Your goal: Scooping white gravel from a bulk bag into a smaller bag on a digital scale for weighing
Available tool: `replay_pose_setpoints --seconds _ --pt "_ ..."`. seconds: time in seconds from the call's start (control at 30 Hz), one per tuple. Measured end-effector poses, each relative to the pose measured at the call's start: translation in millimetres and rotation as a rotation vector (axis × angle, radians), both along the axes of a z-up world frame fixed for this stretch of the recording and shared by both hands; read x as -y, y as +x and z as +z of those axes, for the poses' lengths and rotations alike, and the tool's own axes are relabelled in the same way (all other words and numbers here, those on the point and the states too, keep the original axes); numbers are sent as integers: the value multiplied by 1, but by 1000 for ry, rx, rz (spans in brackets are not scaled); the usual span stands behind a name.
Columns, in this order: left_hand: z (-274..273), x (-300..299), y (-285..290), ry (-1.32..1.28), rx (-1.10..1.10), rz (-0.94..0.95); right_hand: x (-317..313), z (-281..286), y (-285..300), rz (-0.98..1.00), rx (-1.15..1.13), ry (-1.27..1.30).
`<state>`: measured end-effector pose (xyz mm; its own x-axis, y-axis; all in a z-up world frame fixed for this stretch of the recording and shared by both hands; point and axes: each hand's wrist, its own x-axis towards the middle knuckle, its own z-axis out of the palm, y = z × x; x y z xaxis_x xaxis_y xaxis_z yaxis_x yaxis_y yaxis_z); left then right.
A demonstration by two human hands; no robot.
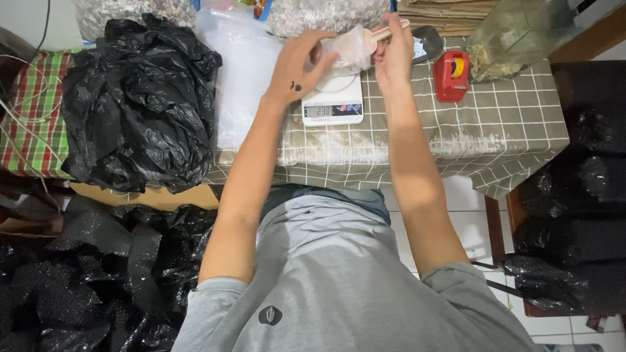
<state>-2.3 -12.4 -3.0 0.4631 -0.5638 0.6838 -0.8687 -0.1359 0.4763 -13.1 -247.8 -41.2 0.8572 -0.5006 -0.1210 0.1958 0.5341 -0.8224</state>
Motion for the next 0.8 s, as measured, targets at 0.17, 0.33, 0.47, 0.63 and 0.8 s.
replay_pose_setpoints --seconds 0.17,0.33,0.47,0.63,0.8 --pt "10 -7 -4 -53 56 163 18 0 -3 -156 88 -42" --pt "16 -7 -9 -267 33 352 42 -3 -12 -392 283 -87" --pt "14 -8 -2 -352 53 472 45 18 -9 -500 334 -18" --pt "1 -11 12 -574 52 401 33 29 15 -567 439 -81" --pt "7 -11 5 -515 28 434 19 25 22 -627 450 -458"
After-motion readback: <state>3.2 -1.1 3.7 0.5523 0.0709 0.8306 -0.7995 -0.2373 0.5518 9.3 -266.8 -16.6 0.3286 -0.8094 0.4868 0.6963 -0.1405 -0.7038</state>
